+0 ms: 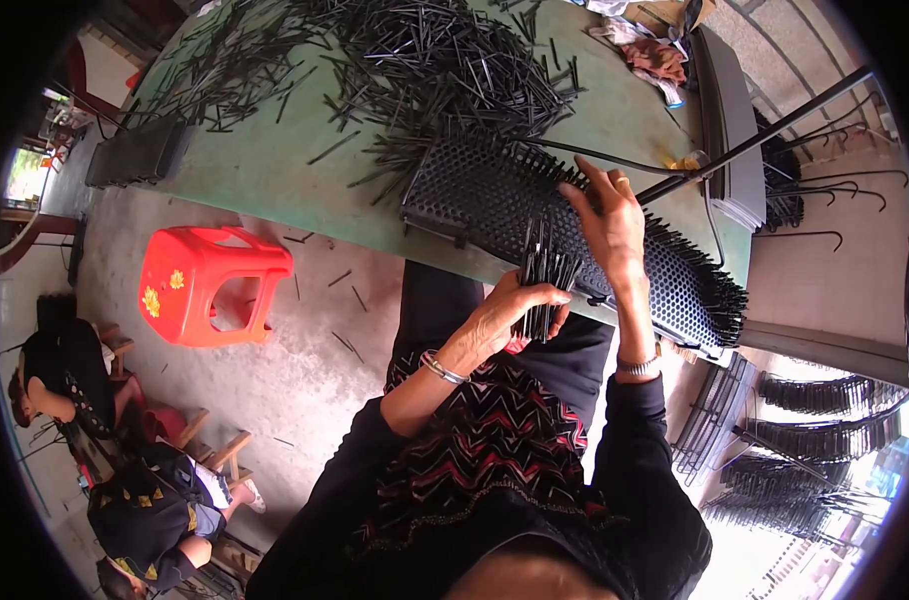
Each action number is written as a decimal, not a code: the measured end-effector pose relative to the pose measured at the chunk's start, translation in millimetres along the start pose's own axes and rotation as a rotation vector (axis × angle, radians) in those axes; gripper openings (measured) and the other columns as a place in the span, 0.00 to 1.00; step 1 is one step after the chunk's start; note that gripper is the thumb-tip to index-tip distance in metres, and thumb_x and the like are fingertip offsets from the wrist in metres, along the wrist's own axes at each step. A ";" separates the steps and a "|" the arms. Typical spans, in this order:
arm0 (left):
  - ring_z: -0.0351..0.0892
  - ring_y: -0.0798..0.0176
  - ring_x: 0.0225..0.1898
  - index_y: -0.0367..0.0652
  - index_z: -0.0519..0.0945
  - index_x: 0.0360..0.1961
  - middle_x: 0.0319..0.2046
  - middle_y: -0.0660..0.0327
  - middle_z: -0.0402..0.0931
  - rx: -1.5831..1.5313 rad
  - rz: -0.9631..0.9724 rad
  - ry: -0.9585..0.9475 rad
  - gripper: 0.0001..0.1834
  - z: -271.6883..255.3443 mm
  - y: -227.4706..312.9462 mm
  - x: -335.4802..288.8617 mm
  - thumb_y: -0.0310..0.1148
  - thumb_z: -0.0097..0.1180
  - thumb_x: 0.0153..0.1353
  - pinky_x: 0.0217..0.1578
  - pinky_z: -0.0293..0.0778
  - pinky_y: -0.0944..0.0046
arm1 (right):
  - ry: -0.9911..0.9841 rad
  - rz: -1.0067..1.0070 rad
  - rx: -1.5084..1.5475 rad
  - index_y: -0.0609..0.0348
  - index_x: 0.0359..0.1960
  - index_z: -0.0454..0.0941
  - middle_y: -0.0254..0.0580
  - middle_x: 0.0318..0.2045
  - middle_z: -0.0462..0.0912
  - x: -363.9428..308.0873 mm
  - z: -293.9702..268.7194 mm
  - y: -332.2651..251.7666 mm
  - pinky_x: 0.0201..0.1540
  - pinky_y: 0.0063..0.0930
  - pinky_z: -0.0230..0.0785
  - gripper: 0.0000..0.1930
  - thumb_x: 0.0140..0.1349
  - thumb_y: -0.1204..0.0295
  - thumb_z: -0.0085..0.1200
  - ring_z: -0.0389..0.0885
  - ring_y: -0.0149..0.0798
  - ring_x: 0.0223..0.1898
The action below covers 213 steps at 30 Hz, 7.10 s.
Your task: Manually inserting individual plastic spikes into a perforated base plate to assemble a spiked mat.
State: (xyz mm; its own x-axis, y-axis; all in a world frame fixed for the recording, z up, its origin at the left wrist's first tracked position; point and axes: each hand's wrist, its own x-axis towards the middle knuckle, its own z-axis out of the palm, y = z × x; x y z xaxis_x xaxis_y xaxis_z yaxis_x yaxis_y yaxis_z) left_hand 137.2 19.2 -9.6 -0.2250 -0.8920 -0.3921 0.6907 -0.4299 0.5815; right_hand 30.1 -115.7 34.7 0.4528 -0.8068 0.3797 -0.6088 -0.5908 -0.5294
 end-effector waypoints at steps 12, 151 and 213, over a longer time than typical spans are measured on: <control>0.77 0.63 0.21 0.30 0.75 0.47 0.22 0.57 0.77 0.097 -0.039 -0.030 0.18 -3.5 2.4 5.0 0.29 0.59 0.57 0.24 0.75 0.65 | -0.253 0.376 0.716 0.67 0.37 0.75 0.38 0.28 0.80 -4.8 -48.1 0.0 0.37 0.22 0.71 0.06 0.65 0.76 0.51 0.77 0.27 0.30; 0.80 0.63 0.21 0.34 0.80 0.31 0.23 0.56 0.80 0.048 -0.036 0.010 0.08 18.5 2.7 7.9 0.30 0.60 0.56 0.23 0.76 0.66 | -0.411 0.406 0.453 0.67 0.36 0.80 0.37 0.25 0.79 -47.0 -66.1 5.5 0.32 0.22 0.67 0.13 0.63 0.66 0.58 0.73 0.26 0.27; 0.80 0.63 0.22 0.36 0.79 0.36 0.26 0.54 0.81 -0.081 -0.008 0.160 0.09 31.3 1.3 10.9 0.31 0.60 0.59 0.22 0.75 0.67 | -0.273 0.430 0.479 0.66 0.34 0.80 0.38 0.25 0.80 -43.4 -61.6 4.9 0.30 0.23 0.69 0.08 0.61 0.73 0.57 0.77 0.29 0.25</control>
State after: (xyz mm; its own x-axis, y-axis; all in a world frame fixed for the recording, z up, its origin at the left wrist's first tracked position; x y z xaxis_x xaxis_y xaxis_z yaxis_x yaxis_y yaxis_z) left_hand 114.1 4.6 9.2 -0.1232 -0.8520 -0.5088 0.7435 -0.4188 0.5213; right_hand -32.6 -84.1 62.3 0.4216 -0.9001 -0.1101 -0.4453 -0.0997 -0.8898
